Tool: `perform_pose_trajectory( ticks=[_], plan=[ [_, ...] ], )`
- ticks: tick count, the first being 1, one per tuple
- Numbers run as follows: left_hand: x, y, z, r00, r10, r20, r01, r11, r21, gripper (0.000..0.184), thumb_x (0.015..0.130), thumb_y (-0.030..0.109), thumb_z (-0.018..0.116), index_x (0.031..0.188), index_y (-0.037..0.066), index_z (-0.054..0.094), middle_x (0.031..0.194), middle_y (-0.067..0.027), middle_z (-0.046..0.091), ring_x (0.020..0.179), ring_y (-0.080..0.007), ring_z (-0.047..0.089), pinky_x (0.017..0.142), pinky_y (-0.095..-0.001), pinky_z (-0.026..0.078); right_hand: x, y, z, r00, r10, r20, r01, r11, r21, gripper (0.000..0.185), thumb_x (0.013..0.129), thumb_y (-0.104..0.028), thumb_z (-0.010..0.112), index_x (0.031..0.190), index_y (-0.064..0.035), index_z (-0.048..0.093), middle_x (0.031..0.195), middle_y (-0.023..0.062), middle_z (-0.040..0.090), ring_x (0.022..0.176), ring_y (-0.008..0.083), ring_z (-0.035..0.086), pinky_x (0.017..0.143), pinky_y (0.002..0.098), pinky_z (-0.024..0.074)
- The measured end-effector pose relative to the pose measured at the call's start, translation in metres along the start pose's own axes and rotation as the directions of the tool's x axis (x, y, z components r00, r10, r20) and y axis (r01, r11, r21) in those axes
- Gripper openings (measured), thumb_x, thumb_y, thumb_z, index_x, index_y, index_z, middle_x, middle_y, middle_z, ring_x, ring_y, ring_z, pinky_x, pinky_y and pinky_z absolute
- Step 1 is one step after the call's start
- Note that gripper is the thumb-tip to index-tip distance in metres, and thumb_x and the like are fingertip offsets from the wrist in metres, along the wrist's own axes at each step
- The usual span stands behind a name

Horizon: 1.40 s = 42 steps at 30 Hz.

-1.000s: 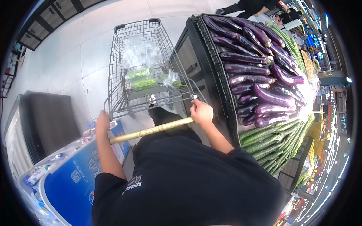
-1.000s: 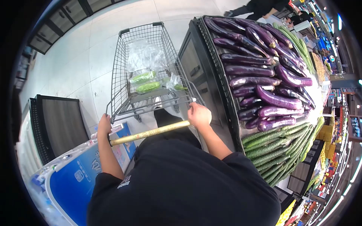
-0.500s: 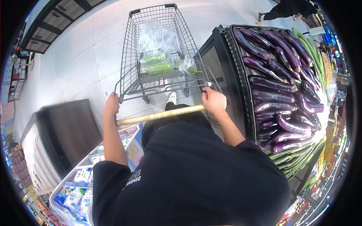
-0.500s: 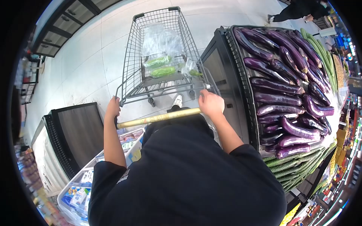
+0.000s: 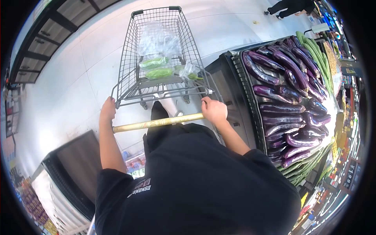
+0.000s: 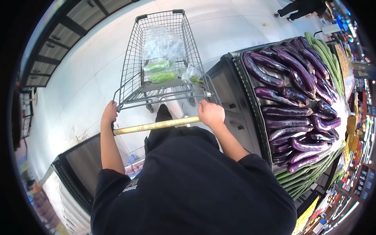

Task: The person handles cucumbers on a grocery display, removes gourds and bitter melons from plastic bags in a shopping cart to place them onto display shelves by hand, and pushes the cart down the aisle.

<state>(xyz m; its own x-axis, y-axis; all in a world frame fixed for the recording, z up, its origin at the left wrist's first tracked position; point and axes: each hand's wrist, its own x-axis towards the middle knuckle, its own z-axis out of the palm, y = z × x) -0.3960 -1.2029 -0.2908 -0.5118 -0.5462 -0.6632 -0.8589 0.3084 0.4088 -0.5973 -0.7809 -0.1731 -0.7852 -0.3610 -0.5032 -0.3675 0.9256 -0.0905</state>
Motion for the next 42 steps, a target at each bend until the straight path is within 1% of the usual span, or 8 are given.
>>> perform_pose_trajectory(
  ticks=[2, 5, 12, 19, 26, 29, 35, 42],
  plan=[
    [0.007, 0.041, -0.033, 0.997, -0.052, 0.064, 0.052, 0.999, 0.004, 0.031, 0.104, 0.027, 0.041, 0.113, 0.001, 0.055, 0.094, -0.0229, 0.066, 0.078, -0.0362, 0.066, 0.062, -0.0466, 0.051, 0.011, -0.017, -0.013, 1.0, 0.024, -0.002, -0.024, 1.0, 0.016, 0.03, 0.094, -0.035, 0.049, 0.11, -0.0176, 0.067, 0.087, 0.0157, 0.072, 0.082, 0.0352, 0.07, 0.075, 0.0478, 0.0549],
    [0.068, 0.044, -0.056, 0.998, 0.055, 0.031, -0.057, 0.996, 0.062, 0.031, 0.103, 0.028, 0.04, 0.112, 0.002, 0.054, 0.089, -0.0214, 0.065, 0.071, -0.0335, 0.065, 0.056, -0.0438, 0.05, 0.031, -0.041, -0.032, 0.997, 0.074, 0.024, -0.075, 0.996, 0.051, 0.03, 0.094, -0.034, 0.047, 0.109, -0.0175, 0.068, 0.092, 0.0161, 0.073, 0.086, 0.0358, 0.07, 0.079, 0.0481, 0.0546],
    [0.144, 0.136, -0.137, 0.985, 0.126, 0.121, -0.141, 0.982, 0.126, 0.031, 0.103, 0.028, 0.039, 0.112, 0.002, 0.054, 0.081, -0.0177, 0.062, 0.058, -0.029, 0.059, 0.05, -0.042, 0.048, 0.085, -0.084, -0.073, 0.974, 0.157, 0.162, -0.18, 0.975, 0.134, 0.039, 0.098, -0.038, 0.038, 0.112, -0.0172, 0.067, 0.105, 0.0174, 0.071, 0.098, 0.0378, 0.068, 0.087, 0.0499, 0.052],
    [0.245, 0.219, -0.166, 0.963, 0.201, 0.18, -0.237, 0.949, 0.207, 0.03, 0.102, 0.027, 0.04, 0.112, 0.003, 0.053, 0.075, -0.0155, 0.06, 0.051, -0.026, 0.054, 0.044, -0.0399, 0.044, 0.146, -0.102, -0.101, 0.959, 0.216, 0.184, -0.258, 0.934, 0.246, 0.04, 0.098, -0.037, 0.037, 0.115, -0.0158, 0.067, 0.109, 0.0181, 0.07, 0.103, 0.0391, 0.066, 0.092, 0.0496, 0.0505],
    [0.34, 0.308, -0.169, 0.927, 0.281, 0.247, -0.343, 0.903, 0.259, 0.031, 0.102, 0.028, 0.04, 0.111, 0.002, 0.054, 0.073, -0.0162, 0.059, 0.049, -0.026, 0.055, 0.042, -0.0404, 0.045, 0.216, -0.095, -0.128, 0.97, 0.189, 0.152, -0.23, 0.916, 0.327, 0.041, 0.098, -0.038, 0.038, 0.115, -0.0152, 0.067, 0.106, 0.0161, 0.071, 0.098, 0.0373, 0.068, 0.087, 0.0508, 0.0526],
    [0.378, 0.351, -0.167, 0.905, 0.337, 0.26, -0.408, 0.861, 0.302, 0.031, 0.102, 0.028, 0.041, 0.11, 0.001, 0.054, 0.074, -0.017, 0.06, 0.05, -0.0268, 0.057, 0.043, -0.0405, 0.046, 0.246, -0.085, -0.137, 0.969, 0.206, 0.134, -0.242, 0.89, 0.387, 0.038, 0.097, -0.042, 0.044, 0.115, -0.0182, 0.067, 0.1, 0.0157, 0.072, 0.096, 0.0365, 0.068, 0.086, 0.0495, 0.0532],
    [0.43, 0.435, -0.153, 0.893, 0.351, 0.283, -0.431, 0.848, 0.308, 0.03, 0.101, 0.027, 0.045, 0.11, 0.001, 0.056, 0.079, -0.019, 0.062, 0.051, -0.0269, 0.059, 0.043, -0.0402, 0.047, 0.302, -0.057, -0.159, 0.975, 0.187, 0.119, -0.221, 0.862, 0.457, 0.037, 0.096, -0.044, 0.048, 0.118, -0.0212, 0.067, 0.096, 0.0154, 0.073, 0.093, 0.0361, 0.068, 0.084, 0.0482, 0.0532],
    [0.474, 0.543, -0.14, 0.869, 0.368, 0.331, -0.477, 0.802, 0.36, 0.028, 0.101, 0.025, 0.045, 0.111, 0.001, 0.055, 0.082, -0.0187, 0.063, 0.053, -0.0258, 0.06, 0.041, -0.0381, 0.047, 0.355, -0.018, -0.191, 0.984, 0.181, -0.009, -0.15, 0.843, 0.516, 0.036, 0.097, -0.042, 0.048, 0.115, -0.0174, 0.067, 0.084, 0.0143, 0.072, 0.085, 0.0364, 0.068, 0.075, 0.0503, 0.0518]
  ],
)
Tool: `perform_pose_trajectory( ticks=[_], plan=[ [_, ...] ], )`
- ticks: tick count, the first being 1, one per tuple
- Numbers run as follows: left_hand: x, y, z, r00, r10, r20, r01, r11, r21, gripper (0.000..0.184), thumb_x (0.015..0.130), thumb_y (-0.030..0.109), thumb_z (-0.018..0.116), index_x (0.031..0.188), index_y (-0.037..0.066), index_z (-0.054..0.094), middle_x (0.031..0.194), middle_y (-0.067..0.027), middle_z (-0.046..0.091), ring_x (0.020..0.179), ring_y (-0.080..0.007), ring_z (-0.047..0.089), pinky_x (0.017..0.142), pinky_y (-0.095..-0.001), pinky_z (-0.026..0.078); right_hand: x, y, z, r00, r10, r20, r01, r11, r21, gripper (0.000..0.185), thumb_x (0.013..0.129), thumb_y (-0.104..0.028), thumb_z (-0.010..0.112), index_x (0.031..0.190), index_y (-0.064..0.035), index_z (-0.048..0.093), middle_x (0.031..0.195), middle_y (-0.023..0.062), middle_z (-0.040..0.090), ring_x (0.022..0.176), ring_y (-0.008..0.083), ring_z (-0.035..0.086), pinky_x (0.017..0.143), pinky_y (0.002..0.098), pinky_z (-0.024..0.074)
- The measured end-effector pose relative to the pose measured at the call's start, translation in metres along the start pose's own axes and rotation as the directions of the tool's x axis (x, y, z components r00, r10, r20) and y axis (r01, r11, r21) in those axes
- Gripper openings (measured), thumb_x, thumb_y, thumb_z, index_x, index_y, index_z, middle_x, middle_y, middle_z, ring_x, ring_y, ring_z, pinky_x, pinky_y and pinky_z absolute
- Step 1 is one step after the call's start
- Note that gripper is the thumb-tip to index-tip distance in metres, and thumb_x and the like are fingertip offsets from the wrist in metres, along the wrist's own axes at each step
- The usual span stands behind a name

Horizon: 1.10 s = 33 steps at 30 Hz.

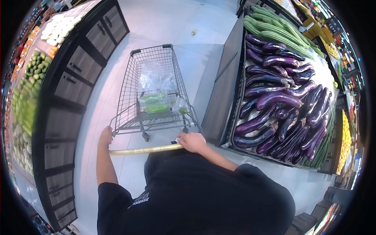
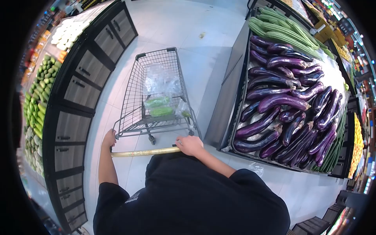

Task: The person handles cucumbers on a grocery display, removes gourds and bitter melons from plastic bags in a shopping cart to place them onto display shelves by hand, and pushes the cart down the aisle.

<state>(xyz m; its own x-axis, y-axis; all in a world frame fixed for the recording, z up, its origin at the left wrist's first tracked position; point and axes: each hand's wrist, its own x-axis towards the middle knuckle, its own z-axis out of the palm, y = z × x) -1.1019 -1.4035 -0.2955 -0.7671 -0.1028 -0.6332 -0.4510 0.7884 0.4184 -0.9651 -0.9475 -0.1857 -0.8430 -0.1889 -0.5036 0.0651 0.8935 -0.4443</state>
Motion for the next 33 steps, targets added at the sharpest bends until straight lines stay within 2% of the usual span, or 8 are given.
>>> perform_pose_trajectory(
  ticks=[8, 14, 20, 21, 24, 28, 29, 33],
  plan=[
    [0.101, 0.082, -0.032, 0.997, 0.067, 0.028, -0.069, 0.994, 0.089, 0.023, 0.101, 0.021, 0.044, 0.106, 0.001, 0.052, 0.083, -0.0205, 0.065, 0.056, -0.0291, 0.065, 0.042, -0.0379, 0.05, 0.063, 0.012, -0.043, 0.947, 0.012, -0.32, -0.024, 0.999, -0.032, 0.027, 0.095, -0.035, 0.051, 0.096, -0.0116, 0.066, 0.066, 0.0142, 0.066, 0.065, 0.0358, 0.066, 0.061, 0.0497, 0.0523],
    [0.187, 0.138, -0.054, 0.981, 0.185, 0.061, -0.193, 0.965, 0.175, 0.021, 0.1, 0.019, 0.044, 0.101, 0.0, 0.05, 0.081, -0.022, 0.066, 0.061, -0.0301, 0.068, 0.044, -0.0385, 0.053, 0.117, 0.02, -0.082, 0.904, 0.066, -0.423, -0.093, 0.995, -0.044, 0.017, 0.089, -0.027, 0.057, 0.093, -0.0129, 0.066, 0.069, 0.0111, 0.068, 0.061, 0.0328, 0.066, 0.057, 0.0455, 0.0521],
    [0.252, 0.213, -0.073, 0.961, 0.276, 0.017, -0.267, 0.907, 0.327, 0.024, 0.101, 0.025, 0.044, 0.104, 0.003, 0.053, 0.088, -0.0249, 0.068, 0.076, -0.0426, 0.068, 0.067, -0.0523, 0.053, 0.176, 0.038, -0.13, 0.899, 0.179, -0.399, -0.199, 0.98, -0.01, 0.02, 0.088, -0.029, 0.057, 0.096, -0.013, 0.067, 0.077, 0.0101, 0.07, 0.066, 0.0331, 0.067, 0.06, 0.0461, 0.0535],
    [0.267, 0.225, -0.074, 0.952, 0.306, 0.01, -0.285, 0.876, 0.388, 0.024, 0.101, 0.028, 0.045, 0.107, 0.006, 0.054, 0.093, -0.0254, 0.068, 0.088, -0.0463, 0.065, 0.078, -0.0563, 0.049, 0.186, 0.041, -0.138, 0.895, 0.187, -0.405, -0.21, 0.978, -0.013, 0.02, 0.087, -0.028, 0.058, 0.096, -0.0131, 0.068, 0.075, 0.0096, 0.07, 0.065, 0.0322, 0.067, 0.06, 0.0451, 0.0535],
    [0.299, 0.267, -0.079, 0.919, 0.394, -0.029, -0.333, 0.813, 0.478, 0.024, 0.101, 0.027, 0.046, 0.109, 0.006, 0.053, 0.094, -0.0246, 0.069, 0.092, -0.0452, 0.065, 0.077, -0.0564, 0.049, 0.218, 0.055, -0.164, 0.877, 0.23, -0.422, -0.252, 0.968, 0.003, 0.02, 0.086, -0.027, 0.059, 0.097, -0.0136, 0.07, 0.072, 0.0097, 0.069, 0.063, 0.0313, 0.067, 0.059, 0.0439, 0.0534],
    [0.322, 0.319, -0.09, 0.891, 0.453, -0.008, -0.402, 0.799, 0.446, 0.033, 0.1, 0.025, 0.05, 0.127, 0.006, 0.049, 0.106, -0.0242, 0.066, 0.098, -0.0433, 0.064, 0.081, -0.0523, 0.05, 0.245, 0.067, -0.188, 0.853, 0.278, -0.442, -0.288, 0.957, 0.045, 0.021, 0.084, -0.027, 0.06, 0.097, -0.014, 0.07, 0.072, 0.0116, 0.069, 0.062, 0.0334, 0.066, 0.059, 0.0456, 0.0529],
    [0.335, 0.33, -0.09, 0.9, 0.436, 0.024, -0.401, 0.803, 0.441, 0.045, 0.099, 0.025, 0.052, 0.14, 0.009, 0.043, 0.115, -0.0228, 0.063, 0.103, -0.0416, 0.062, 0.084, -0.0504, 0.05, 0.253, 0.071, -0.195, 0.843, 0.292, -0.452, -0.304, 0.951, 0.047, 0.021, 0.084, -0.027, 0.06, 0.097, -0.0139, 0.07, 0.072, 0.0116, 0.069, 0.062, 0.0334, 0.066, 0.059, 0.0455, 0.0529],
    [0.343, 0.374, -0.097, 0.854, 0.52, 0.025, -0.47, 0.75, 0.466, 0.051, 0.098, 0.026, 0.053, 0.145, 0.012, 0.04, 0.12, -0.0201, 0.06, 0.107, -0.0397, 0.061, 0.086, -0.0499, 0.051, 0.271, 0.08, -0.213, 0.804, 0.298, -0.514, -0.322, 0.946, 0.046, 0.017, 0.084, -0.025, 0.062, 0.095, -0.014, 0.07, 0.068, 0.0071, 0.067, 0.061, 0.0296, 0.066, 0.057, 0.043, 0.0526]
  ],
)
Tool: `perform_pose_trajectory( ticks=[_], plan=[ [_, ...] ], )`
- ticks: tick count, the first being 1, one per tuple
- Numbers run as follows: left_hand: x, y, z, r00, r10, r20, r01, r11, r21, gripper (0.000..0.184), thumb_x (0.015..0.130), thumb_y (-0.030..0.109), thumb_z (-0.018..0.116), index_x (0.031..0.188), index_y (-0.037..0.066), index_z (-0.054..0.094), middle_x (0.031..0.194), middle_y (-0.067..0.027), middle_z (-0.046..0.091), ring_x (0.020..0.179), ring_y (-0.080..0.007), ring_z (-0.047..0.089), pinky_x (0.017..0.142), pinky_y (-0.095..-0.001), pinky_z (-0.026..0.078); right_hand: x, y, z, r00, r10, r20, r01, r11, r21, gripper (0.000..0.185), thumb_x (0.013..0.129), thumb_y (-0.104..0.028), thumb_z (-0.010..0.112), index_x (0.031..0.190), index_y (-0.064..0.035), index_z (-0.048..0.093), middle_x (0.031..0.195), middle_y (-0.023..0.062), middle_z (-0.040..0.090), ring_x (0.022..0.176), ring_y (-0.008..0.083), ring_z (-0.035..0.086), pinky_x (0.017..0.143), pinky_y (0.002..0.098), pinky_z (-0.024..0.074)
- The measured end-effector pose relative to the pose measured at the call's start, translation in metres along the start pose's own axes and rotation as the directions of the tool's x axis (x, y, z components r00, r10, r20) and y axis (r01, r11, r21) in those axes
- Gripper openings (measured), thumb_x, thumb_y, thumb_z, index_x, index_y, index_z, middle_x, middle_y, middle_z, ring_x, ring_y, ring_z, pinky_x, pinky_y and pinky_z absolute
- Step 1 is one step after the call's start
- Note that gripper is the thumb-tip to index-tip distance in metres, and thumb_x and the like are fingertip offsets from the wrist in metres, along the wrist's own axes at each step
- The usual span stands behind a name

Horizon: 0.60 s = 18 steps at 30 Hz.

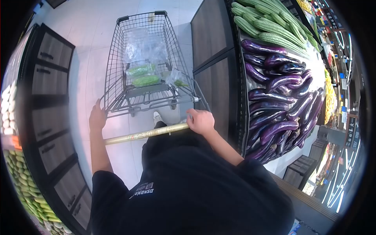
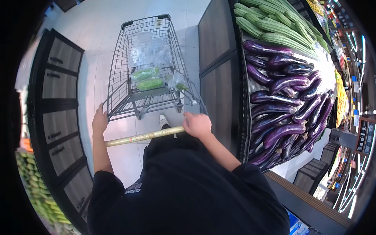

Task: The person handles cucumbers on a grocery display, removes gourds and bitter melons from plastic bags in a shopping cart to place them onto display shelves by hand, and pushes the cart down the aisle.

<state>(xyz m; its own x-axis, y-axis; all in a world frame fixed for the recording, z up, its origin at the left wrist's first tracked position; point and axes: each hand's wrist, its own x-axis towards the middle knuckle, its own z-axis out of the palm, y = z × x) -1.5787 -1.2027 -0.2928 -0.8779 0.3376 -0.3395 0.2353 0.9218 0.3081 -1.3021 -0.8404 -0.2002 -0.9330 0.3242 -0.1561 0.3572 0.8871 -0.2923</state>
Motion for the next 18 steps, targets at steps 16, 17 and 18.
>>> perform_pose_trajectory(
  ticks=[16, 17, 18],
  plan=[
    [0.172, 0.23, -0.021, 0.821, 0.548, -0.162, -0.571, 0.797, -0.195, 0.032, 0.091, 0.018, 0.063, 0.119, 0.004, 0.062, 0.122, -0.0186, 0.059, 0.114, -0.0388, 0.056, 0.097, -0.044, 0.046, 0.109, 0.039, -0.025, 0.996, 0.074, -0.05, -0.072, 0.996, 0.055, 0.014, 0.083, -0.023, 0.059, 0.085, -0.0102, 0.064, 0.066, 0.0114, 0.066, 0.059, 0.0311, 0.066, 0.056, 0.0452, 0.0525],
    [0.18, 0.261, -0.014, 0.775, 0.622, -0.109, -0.628, 0.74, -0.242, 0.03, 0.09, 0.018, 0.064, 0.117, 0.004, 0.063, 0.117, -0.0175, 0.061, 0.112, -0.0374, 0.057, 0.096, -0.0433, 0.046, 0.115, 0.042, -0.026, 0.996, 0.078, -0.037, -0.075, 0.995, 0.058, 0.014, 0.083, -0.023, 0.059, 0.085, -0.01, 0.063, 0.066, 0.0115, 0.066, 0.059, 0.0311, 0.066, 0.055, 0.045, 0.0524],
    [0.188, 0.292, -0.005, 0.72, 0.692, -0.055, -0.675, 0.678, -0.292, 0.028, 0.09, 0.017, 0.065, 0.114, 0.004, 0.064, 0.112, -0.0164, 0.062, 0.11, -0.0359, 0.059, 0.096, -0.0426, 0.046, 0.121, 0.046, -0.023, 0.995, 0.061, -0.074, -0.055, 0.996, 0.073, 0.014, 0.083, -0.022, 0.059, 0.085, -0.0095, 0.063, 0.065, 0.0111, 0.066, 0.058, 0.0308, 0.065, 0.055, 0.0447, 0.0523]
  ],
)
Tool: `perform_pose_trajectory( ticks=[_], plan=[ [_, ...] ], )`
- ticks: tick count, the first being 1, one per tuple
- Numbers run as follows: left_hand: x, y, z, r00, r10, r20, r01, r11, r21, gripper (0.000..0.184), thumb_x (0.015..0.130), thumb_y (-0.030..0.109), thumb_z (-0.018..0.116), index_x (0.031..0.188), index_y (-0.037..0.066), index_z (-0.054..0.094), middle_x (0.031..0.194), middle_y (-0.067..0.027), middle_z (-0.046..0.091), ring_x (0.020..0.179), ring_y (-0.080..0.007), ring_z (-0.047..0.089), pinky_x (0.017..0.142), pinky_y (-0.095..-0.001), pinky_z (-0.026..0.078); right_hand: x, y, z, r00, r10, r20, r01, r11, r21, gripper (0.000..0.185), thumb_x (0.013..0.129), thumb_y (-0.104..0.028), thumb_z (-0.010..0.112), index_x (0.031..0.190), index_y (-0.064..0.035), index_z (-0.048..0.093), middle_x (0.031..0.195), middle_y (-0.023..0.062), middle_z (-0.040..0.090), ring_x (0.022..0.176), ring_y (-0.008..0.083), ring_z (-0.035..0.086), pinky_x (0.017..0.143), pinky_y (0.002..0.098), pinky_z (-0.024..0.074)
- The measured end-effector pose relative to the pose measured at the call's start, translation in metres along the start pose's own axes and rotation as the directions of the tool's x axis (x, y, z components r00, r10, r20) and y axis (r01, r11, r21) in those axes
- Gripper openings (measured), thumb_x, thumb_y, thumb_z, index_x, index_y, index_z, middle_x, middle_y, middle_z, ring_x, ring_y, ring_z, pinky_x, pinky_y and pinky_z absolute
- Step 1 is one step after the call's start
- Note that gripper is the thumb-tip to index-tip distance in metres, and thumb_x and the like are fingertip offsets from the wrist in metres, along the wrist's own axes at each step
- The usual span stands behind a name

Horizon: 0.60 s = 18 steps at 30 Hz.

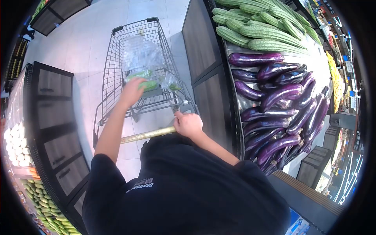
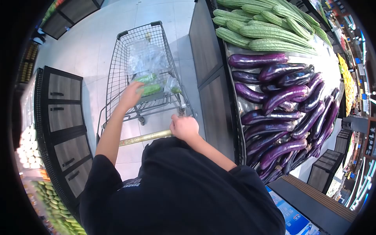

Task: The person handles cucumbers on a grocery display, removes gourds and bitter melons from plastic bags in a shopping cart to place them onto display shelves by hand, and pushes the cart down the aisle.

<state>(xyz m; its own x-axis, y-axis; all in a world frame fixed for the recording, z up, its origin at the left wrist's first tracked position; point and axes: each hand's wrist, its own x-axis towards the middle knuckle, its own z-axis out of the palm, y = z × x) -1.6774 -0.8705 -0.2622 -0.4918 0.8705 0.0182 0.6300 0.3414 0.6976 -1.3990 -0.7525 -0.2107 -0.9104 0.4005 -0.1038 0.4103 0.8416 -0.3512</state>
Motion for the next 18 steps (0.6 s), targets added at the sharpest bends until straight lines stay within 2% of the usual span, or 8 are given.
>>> perform_pose_trajectory(
  ticks=[2, 4, 7, 10, 13, 16, 18],
  plan=[
    [0.049, 0.012, 0.038, 0.969, 0.033, 0.244, -0.019, 0.998, -0.061, 0.026, 0.09, 0.019, 0.064, 0.113, 0.007, 0.066, 0.106, -0.0158, 0.063, 0.106, -0.0339, 0.061, 0.092, -0.0423, 0.048, 0.012, 0.005, -0.001, 1.0, -0.001, 0.004, 0.001, 1.0, 0.018, 0.013, 0.083, -0.022, 0.059, 0.084, -0.0094, 0.062, 0.065, 0.0105, 0.066, 0.057, 0.0305, 0.065, 0.055, 0.0445, 0.0522],
    [0.091, 0.008, 0.083, 0.914, 0.044, 0.403, -0.04, 0.999, -0.018, 0.028, 0.089, 0.02, 0.065, 0.115, 0.011, 0.067, 0.105, -0.0151, 0.062, 0.106, -0.0333, 0.061, 0.089, -0.0426, 0.05, 0.022, 0.009, -0.005, 1.0, 0.013, 0.012, -0.014, 0.999, 0.033, 0.013, 0.083, -0.022, 0.06, 0.084, -0.0093, 0.061, 0.064, 0.0101, 0.065, 0.057, 0.0302, 0.065, 0.055, 0.0443, 0.0522],
    [0.135, 0.005, 0.131, 0.824, 0.045, 0.565, -0.146, 0.98, 0.135, 0.032, 0.089, 0.024, 0.064, 0.12, 0.016, 0.067, 0.115, -0.013, 0.064, 0.111, -0.0326, 0.061, 0.091, -0.044, 0.05, 0.041, 0.015, -0.011, 0.999, 0.05, 0.011, -0.051, 0.998, 0.039, 0.013, 0.082, -0.022, 0.061, 0.082, -0.0093, 0.06, 0.064, 0.0096, 0.064, 0.056, 0.0301, 0.065, 0.055, 0.0441, 0.0521],
    [0.155, -0.004, 0.16, 0.803, 0.144, 0.578, -0.259, 0.958, 0.121, 0.031, 0.086, 0.026, 0.067, 0.115, 0.016, 0.07, 0.106, -0.0117, 0.065, 0.106, -0.0331, 0.062, 0.088, -0.0442, 0.052, 0.052, 0.021, -0.01, 0.997, 0.079, 0.0, -0.079, 0.996, 0.038, 0.012, 0.08, -0.021, 0.062, 0.081, -0.0093, 0.059, 0.063, 0.0089, 0.063, 0.055, 0.0301, 0.064, 0.055, 0.0441, 0.0519],
    [0.18, -0.015, 0.174, 0.735, 0.199, 0.648, -0.352, 0.929, 0.114, 0.032, 0.088, 0.028, 0.066, 0.118, 0.018, 0.071, 0.115, -0.0096, 0.067, 0.107, -0.0314, 0.064, 0.088, -0.045, 0.052, 0.063, 0.024, -0.016, 0.993, 0.115, 0.006, -0.115, 0.992, 0.059, 0.011, 0.079, -0.019, 0.063, 0.08, -0.0095, 0.058, 0.061, 0.0082, 0.062, 0.054, 0.03, 0.063, 0.054, 0.0438, 0.0514],
    [0.195, -0.021, 0.179, 0.728, 0.276, 0.628, -0.442, 0.889, 0.121, 0.027, 0.087, 0.029, 0.067, 0.111, 0.019, 0.074, 0.105, -0.0071, 0.071, 0.1, -0.0299, 0.067, 0.085, -0.0437, 0.053, 0.075, 0.024, -0.024, 0.991, 0.13, 0.009, -0.13, 0.99, 0.051, 0.009, 0.078, -0.017, 0.063, 0.08, -0.0099, 0.058, 0.059, 0.0074, 0.06, 0.053, 0.0295, 0.062, 0.053, 0.043, 0.0505],
    [0.202, -0.03, 0.19, 0.737, 0.397, 0.547, -0.515, 0.854, 0.073, 0.022, 0.085, 0.029, 0.069, 0.101, 0.016, 0.074, 0.096, -0.0073, 0.071, 0.089, -0.0299, 0.067, 0.08, -0.0429, 0.051, 0.078, 0.026, -0.024, 0.991, 0.137, 0.003, -0.137, 0.989, 0.048, 0.008, 0.077, -0.017, 0.063, 0.08, -0.0102, 0.059, 0.059, 0.0069, 0.06, 0.053, 0.0289, 0.062, 0.052, 0.0423, 0.0499]
  ],
)
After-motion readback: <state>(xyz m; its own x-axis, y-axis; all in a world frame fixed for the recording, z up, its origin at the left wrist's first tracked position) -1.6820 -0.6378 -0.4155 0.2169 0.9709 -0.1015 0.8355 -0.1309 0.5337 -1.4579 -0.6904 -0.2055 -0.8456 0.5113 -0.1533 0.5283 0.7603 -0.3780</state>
